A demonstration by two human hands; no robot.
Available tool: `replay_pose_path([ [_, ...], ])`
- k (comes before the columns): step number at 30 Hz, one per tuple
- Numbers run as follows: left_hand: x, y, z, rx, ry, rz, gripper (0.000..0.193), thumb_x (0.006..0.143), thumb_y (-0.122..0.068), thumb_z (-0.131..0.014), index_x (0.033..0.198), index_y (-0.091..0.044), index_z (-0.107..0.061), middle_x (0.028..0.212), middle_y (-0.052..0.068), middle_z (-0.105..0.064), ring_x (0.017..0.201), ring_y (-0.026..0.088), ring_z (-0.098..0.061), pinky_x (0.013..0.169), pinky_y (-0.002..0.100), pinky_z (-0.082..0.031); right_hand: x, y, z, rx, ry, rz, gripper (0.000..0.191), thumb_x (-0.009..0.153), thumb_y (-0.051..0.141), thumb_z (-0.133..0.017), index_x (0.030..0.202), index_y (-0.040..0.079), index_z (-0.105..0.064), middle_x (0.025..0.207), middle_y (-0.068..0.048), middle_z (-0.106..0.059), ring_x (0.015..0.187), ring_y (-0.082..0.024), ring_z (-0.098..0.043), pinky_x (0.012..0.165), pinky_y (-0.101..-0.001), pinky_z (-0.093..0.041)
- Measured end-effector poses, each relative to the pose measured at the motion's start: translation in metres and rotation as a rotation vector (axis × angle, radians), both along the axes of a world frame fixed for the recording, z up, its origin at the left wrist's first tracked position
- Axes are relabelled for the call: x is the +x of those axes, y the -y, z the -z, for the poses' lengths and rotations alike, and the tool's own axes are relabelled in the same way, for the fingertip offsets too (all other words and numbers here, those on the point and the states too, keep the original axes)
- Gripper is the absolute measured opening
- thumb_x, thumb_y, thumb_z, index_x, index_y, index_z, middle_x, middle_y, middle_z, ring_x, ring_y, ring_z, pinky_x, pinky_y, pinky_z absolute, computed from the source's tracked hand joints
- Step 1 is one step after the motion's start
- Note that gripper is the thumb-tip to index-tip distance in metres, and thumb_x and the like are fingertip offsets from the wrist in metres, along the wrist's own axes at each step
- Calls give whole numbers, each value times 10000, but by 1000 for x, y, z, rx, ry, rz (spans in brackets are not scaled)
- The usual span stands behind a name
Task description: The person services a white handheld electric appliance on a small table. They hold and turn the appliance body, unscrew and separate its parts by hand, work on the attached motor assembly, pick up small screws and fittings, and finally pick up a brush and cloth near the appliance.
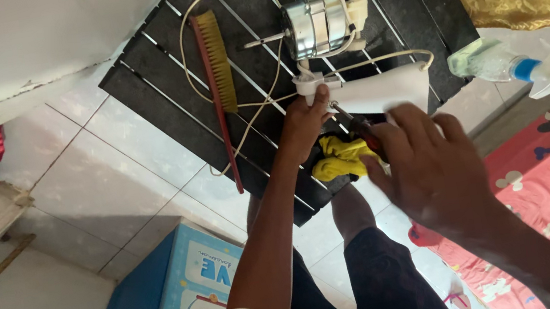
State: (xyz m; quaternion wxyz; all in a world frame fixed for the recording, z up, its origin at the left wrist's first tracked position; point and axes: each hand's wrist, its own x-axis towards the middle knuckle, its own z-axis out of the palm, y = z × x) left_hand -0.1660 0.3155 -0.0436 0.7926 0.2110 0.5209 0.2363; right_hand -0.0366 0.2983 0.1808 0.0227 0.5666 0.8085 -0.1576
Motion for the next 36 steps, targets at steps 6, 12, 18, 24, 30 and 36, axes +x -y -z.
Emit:
replay_pose_path([
  [6, 2, 1, 2, 12, 26, -26, 674, 984, -571, -568, 1264, 37, -648, 1122, 111, -696, 1034, 178, -680, 905, 330, -586, 6, 6, 3, -12, -120, -195, 344, 863, 155, -722, 1171, 8, -680, 882, -113, -578, 768, -267, -624, 646, -386, -518],
  [12, 2, 2, 1, 40, 8, -43, 650, 984, -543, -568, 1280, 32, -626, 1116, 106, -691, 1026, 180, -682, 906, 343, -596, 2, 16, 18, -168, 153, 55, 317, 1004, 407, -717, 1083, 103, -683, 846, -11, -614, 747, -186, -643, 661, -391, -471],
  [18, 3, 2, 0, 37, -10, -10, 671, 992, -569, -551, 1270, 37, -628, 1107, 112, -691, 1034, 183, -690, 923, 331, -598, -3, -1, 4, -15, -94, -122, 357, 863, 201, -705, 1191, 65, -664, 1096, -131, -599, 910, -272, -659, 736, -396, -535],
  [24, 2, 2, 0, 40, -12, -14, 666, 979, -574, -552, 1274, 18, -629, 1107, 110, -686, 1025, 183, -683, 902, 335, -604, -2, 1, 6, -321, -90, 1, 281, 907, 248, -686, 1108, 55, -653, 993, -115, -635, 897, -280, -678, 744, -424, -551],
  [30, 3, -1, -3, 41, -11, -26, 646, 1006, -549, -563, 1235, 47, -657, 1074, 122, -691, 1002, 195, -694, 894, 342, -612, -11, 1, 7, -495, 332, 335, 385, 1017, 505, -611, 1036, 122, -637, 939, -39, -664, 851, -223, -676, 824, -371, -540],
  [36, 3, -2, -11, 33, -18, -37, 614, 1001, -537, -555, 1288, 2, -625, 1088, 93, -687, 1001, 173, -675, 884, 337, -597, -9, 6, 2, -111, -163, 31, 405, 793, 214, -746, 1153, 42, -675, 1121, -177, -623, 857, -301, -659, 732, -413, -562],
])
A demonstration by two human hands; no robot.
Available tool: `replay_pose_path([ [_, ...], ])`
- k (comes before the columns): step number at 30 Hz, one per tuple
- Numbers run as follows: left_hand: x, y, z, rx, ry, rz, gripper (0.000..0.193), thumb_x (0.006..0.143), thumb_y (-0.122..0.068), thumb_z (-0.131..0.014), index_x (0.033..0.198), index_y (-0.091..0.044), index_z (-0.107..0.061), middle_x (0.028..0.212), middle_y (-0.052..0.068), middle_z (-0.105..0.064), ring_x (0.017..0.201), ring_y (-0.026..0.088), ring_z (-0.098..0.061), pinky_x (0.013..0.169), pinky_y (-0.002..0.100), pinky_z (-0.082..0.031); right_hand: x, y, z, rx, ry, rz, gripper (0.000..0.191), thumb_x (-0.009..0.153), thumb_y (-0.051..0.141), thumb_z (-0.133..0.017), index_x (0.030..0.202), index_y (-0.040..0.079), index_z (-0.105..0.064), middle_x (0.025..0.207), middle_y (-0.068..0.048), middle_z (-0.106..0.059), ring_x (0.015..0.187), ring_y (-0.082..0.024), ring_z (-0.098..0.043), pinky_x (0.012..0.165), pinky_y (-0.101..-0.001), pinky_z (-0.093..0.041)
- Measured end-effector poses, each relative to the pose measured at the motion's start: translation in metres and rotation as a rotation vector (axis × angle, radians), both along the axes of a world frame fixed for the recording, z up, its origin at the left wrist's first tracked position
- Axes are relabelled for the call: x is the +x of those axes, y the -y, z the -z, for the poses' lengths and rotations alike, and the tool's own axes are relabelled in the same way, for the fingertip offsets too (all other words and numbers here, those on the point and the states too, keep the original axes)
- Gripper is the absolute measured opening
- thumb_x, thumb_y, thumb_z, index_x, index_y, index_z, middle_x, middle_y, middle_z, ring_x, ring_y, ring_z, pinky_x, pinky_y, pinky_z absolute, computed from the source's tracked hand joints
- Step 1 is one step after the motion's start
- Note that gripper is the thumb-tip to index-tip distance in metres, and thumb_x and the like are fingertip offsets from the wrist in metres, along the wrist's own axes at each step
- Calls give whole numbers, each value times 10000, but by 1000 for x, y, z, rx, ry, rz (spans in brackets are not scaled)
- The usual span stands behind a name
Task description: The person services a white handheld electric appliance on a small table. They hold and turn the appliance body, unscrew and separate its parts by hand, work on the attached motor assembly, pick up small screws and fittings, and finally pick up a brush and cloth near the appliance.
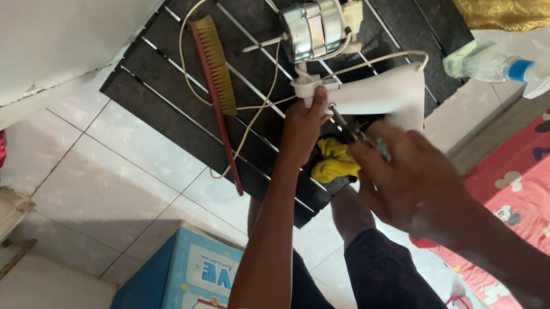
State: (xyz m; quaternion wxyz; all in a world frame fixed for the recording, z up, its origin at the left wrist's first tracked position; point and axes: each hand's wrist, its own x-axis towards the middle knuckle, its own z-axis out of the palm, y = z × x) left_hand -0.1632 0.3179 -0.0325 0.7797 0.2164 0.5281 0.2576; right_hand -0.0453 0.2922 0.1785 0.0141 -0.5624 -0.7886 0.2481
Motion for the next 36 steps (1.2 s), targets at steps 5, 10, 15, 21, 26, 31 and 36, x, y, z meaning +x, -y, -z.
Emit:
replay_pose_path([
  [5, 1, -2, 0, -14, 19, -30, 592, 999, -525, -569, 1277, -6, -630, 1080, 78, -681, 995, 163, -674, 875, 327, -596, 11, 12, 6, -104, 118, 43, 374, 902, 293, -728, 1185, 55, -669, 1073, -102, -634, 889, -281, -683, 717, -404, -559],
  [10, 2, -3, -1, -44, 7, -46, 564, 985, -512, -591, 1220, -6, -669, 1048, 59, -693, 969, 150, -672, 843, 317, -579, 9, 9, 11, -306, 452, 253, 399, 957, 515, -679, 1090, 138, -689, 947, -23, -656, 875, -242, -689, 830, -386, -550],
  [15, -1, -10, -9, 19, -1, -23, 586, 1013, -535, -569, 1193, 15, -663, 1006, 84, -686, 925, 164, -677, 820, 323, -586, 4, 2, 6, 109, 141, 112, 295, 849, 217, -740, 1136, 150, -734, 1128, -112, -634, 899, -309, -651, 756, -420, -532],
  [21, 2, -9, -8, -43, -1, -38, 591, 987, -530, -573, 1241, 0, -625, 1045, 76, -677, 954, 153, -675, 842, 316, -593, 11, 5, 1, 137, -5, -60, 382, 769, 132, -676, 1142, 55, -644, 1103, -143, -610, 1062, -339, -649, 894, -429, -521],
  [26, 3, -5, 0, -15, 53, -51, 622, 1027, -536, -568, 1223, 52, -622, 1039, 98, -657, 964, 172, -667, 876, 333, -602, 22, 15, 2, 52, -12, -152, 380, 783, 105, -662, 1145, -2, -631, 1145, -186, -621, 1091, -346, -660, 883, -390, -554],
  [31, 1, -4, -1, -11, 83, -51, 627, 987, -542, -567, 1288, 7, -591, 1095, 72, -664, 1007, 155, -661, 902, 333, -586, 26, 14, 8, -35, 191, 47, 395, 957, 303, -707, 1248, 39, -670, 900, -121, -623, 736, -271, -651, 601, -424, -541],
  [36, 0, -4, -4, -4, 42, -28, 656, 992, -555, -559, 1284, 31, -601, 1092, 101, -668, 1007, 174, -671, 899, 338, -591, 17, 2, 9, -72, 359, 111, 215, 974, 322, -689, 1067, 134, -644, 875, -34, -619, 785, -233, -661, 714, -439, -524],
])
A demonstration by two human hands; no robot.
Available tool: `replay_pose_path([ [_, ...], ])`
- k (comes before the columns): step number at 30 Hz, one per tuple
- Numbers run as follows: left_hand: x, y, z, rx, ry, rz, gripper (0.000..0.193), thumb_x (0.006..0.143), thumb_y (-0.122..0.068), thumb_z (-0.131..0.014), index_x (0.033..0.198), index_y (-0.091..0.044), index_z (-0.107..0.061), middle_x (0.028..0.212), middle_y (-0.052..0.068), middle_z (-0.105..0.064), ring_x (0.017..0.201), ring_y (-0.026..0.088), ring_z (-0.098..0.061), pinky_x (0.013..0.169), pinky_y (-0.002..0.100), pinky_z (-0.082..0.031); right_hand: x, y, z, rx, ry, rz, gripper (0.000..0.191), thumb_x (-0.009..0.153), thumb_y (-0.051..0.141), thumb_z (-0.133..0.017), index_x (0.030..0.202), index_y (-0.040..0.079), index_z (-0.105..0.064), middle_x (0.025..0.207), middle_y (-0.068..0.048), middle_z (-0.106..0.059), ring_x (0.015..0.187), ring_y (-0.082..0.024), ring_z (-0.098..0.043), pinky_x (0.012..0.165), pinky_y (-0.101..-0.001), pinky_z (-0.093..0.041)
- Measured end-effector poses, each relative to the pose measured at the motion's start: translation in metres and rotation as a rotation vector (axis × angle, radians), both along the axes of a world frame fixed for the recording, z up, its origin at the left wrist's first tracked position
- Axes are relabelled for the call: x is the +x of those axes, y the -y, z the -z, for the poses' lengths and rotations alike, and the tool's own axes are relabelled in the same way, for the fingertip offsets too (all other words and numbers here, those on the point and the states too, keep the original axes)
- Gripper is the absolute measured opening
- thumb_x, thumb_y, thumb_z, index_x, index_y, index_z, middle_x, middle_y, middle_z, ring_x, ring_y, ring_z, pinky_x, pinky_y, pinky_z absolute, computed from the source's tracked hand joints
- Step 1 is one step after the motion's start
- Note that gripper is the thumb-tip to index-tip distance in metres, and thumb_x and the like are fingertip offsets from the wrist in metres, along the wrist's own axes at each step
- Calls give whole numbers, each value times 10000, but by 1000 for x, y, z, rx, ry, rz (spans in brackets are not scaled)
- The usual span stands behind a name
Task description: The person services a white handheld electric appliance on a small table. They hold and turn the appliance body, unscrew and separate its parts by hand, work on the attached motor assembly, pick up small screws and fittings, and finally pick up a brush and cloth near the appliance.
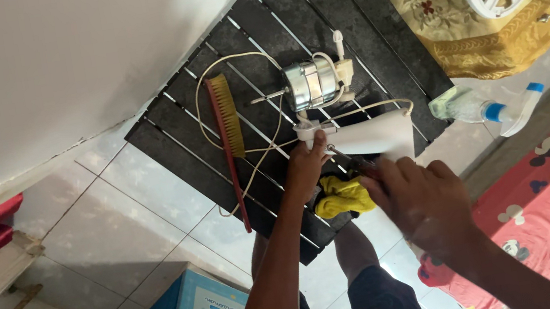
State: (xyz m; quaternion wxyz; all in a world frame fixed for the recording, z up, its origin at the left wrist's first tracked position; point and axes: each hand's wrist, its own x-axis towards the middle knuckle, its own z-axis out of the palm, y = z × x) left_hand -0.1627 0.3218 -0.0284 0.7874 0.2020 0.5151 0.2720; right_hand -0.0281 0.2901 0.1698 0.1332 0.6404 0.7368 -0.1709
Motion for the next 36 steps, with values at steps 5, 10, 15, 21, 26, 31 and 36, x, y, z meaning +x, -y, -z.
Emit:
replay_pose_path([
  [5, -1, 1, 1, 20, -41, 9, 669, 989, -569, -555, 1279, 31, -612, 1093, 114, -681, 998, 181, -682, 881, 335, -598, -9, 7, -7, 118, -311, -83, 430, 861, 176, -650, 1272, 63, -599, 1115, -155, -612, 914, -293, -638, 782, -392, -548],
  [10, 0, 2, 4, 28, -37, -9, 650, 983, -556, -566, 1282, 20, -616, 1077, 98, -681, 984, 172, -675, 865, 322, -586, -18, 10, -7, -94, -176, -68, 457, 907, 158, -662, 1349, 60, -599, 968, -98, -612, 879, -248, -661, 704, -389, -557],
  [15, 0, 2, 4, 24, -82, 12, 643, 1011, -561, -569, 1155, 58, -671, 993, 101, -694, 918, 179, -687, 847, 332, -601, -23, -12, -4, -458, 314, 156, 445, 1057, 579, -484, 1159, 163, -605, 990, -13, -635, 938, -212, -656, 853, -342, -503],
  [21, -3, 1, 2, 15, -50, 29, 659, 995, -574, -562, 1182, 50, -658, 1008, 111, -693, 928, 179, -679, 838, 333, -585, -27, -14, -15, 222, -223, -76, 406, 840, 265, -687, 1178, 46, -635, 1076, -157, -629, 886, -288, -643, 737, -385, -538],
  [26, -4, -1, 4, -21, -11, 26, 676, 967, -578, -578, 1233, 41, -641, 1059, 117, -705, 994, 186, -698, 897, 325, -593, -27, -8, -16, -76, -91, -131, 335, 967, 295, -612, 1215, 69, -620, 1045, -90, -628, 858, -245, -655, 706, -363, -540],
  [31, -4, -2, 6, -53, 18, 34, 698, 953, -581, -591, 1260, 45, -630, 1115, 121, -695, 1032, 181, -681, 903, 323, -577, -27, -14, -15, -496, 416, 83, 454, 1085, 608, -405, 1038, 186, -564, 981, 1, -631, 913, -189, -648, 866, -312, -513],
  [36, -4, -2, 5, -12, -50, 53, 734, 967, -601, -576, 1215, 87, -637, 1092, 166, -695, 1005, 217, -703, 897, 345, -610, -20, -17, -16, 122, -205, -99, 365, 861, 297, -653, 1116, 39, -616, 1099, -187, -622, 935, -323, -624, 806, -426, -512],
])
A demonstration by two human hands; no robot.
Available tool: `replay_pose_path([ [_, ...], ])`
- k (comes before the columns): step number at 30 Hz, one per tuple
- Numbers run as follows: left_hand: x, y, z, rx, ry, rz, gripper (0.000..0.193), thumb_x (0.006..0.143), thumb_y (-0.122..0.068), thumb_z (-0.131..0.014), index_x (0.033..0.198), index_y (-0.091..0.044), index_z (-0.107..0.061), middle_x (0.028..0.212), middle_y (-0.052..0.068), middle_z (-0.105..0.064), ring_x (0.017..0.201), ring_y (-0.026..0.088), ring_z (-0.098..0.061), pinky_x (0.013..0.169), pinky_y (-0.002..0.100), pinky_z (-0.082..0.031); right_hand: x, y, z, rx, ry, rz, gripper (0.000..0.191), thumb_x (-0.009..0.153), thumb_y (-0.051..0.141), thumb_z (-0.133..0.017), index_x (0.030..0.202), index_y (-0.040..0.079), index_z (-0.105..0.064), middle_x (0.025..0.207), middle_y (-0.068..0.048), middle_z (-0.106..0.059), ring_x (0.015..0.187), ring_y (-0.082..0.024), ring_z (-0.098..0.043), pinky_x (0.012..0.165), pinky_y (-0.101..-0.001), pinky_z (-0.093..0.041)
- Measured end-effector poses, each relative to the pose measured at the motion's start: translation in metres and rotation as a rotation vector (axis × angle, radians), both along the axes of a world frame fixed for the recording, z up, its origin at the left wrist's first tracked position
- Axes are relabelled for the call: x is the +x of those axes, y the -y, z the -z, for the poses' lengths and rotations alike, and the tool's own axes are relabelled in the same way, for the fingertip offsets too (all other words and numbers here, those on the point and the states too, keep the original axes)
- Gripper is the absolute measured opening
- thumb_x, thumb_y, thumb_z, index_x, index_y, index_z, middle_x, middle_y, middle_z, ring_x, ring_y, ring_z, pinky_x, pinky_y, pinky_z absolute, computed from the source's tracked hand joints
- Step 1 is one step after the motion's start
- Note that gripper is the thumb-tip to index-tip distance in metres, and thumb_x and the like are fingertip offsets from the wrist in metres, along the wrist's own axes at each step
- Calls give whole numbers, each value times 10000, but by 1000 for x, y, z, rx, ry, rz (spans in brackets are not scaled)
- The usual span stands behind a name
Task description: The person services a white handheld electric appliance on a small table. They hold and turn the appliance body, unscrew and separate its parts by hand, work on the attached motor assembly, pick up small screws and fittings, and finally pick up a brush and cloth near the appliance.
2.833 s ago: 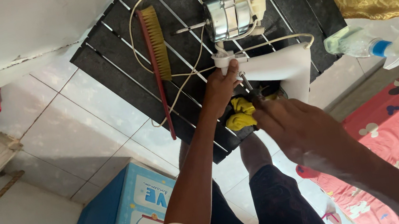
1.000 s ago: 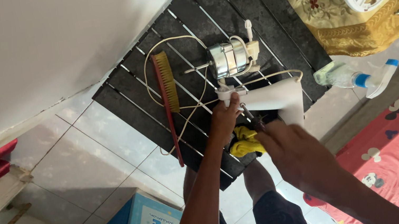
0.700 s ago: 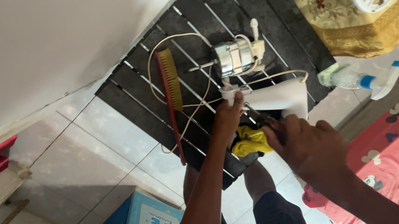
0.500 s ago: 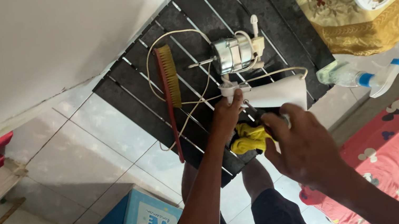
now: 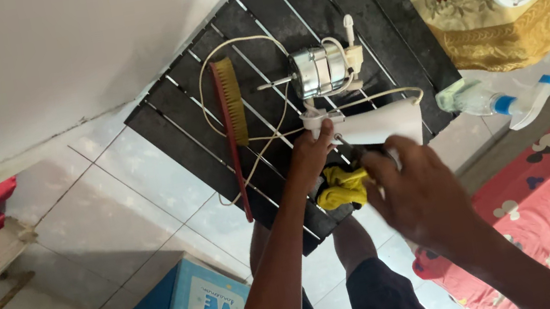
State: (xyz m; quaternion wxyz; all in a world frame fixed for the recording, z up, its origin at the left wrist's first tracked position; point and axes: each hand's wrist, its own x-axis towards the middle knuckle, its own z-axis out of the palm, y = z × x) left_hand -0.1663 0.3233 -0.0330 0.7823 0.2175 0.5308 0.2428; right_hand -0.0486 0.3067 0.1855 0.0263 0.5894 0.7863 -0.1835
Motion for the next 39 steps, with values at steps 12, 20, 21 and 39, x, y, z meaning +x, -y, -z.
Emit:
replay_pose_path([
  [12, 0, 2, 2, 8, -10, 21, 721, 969, -592, -569, 1214, 82, -638, 1096, 159, -702, 1028, 217, -709, 916, 341, -610, 12, 9, 16, -320, 482, 54, 370, 1076, 487, -525, 1062, 125, -604, 921, -16, -602, 772, -191, -641, 680, -328, -507],
  [20, 0, 2, 2, 23, 23, 7, 662, 993, -549, -557, 1245, 58, -637, 1089, 160, -702, 1019, 213, -706, 917, 337, -604, 5, 7, 3, -66, -152, -208, 388, 830, 140, -625, 1182, -21, -633, 1053, -144, -600, 828, -287, -642, 713, -392, -543],
  [21, 0, 2, 2, 20, 21, 9, 668, 992, -554, -560, 1245, 60, -635, 1088, 158, -701, 1022, 212, -708, 922, 335, -606, 4, 9, 3, -98, -134, -195, 387, 861, 148, -627, 1210, -18, -639, 1005, -133, -604, 832, -279, -649, 704, -382, -542],
  [39, 0, 1, 1, -1, 25, -4, 685, 979, -575, -561, 1233, 55, -649, 1082, 138, -706, 1023, 208, -704, 935, 342, -595, -2, 3, 5, 6, -201, -311, 349, 818, 133, -636, 1134, -7, -586, 1087, -150, -591, 950, -273, -646, 795, -394, -548],
])
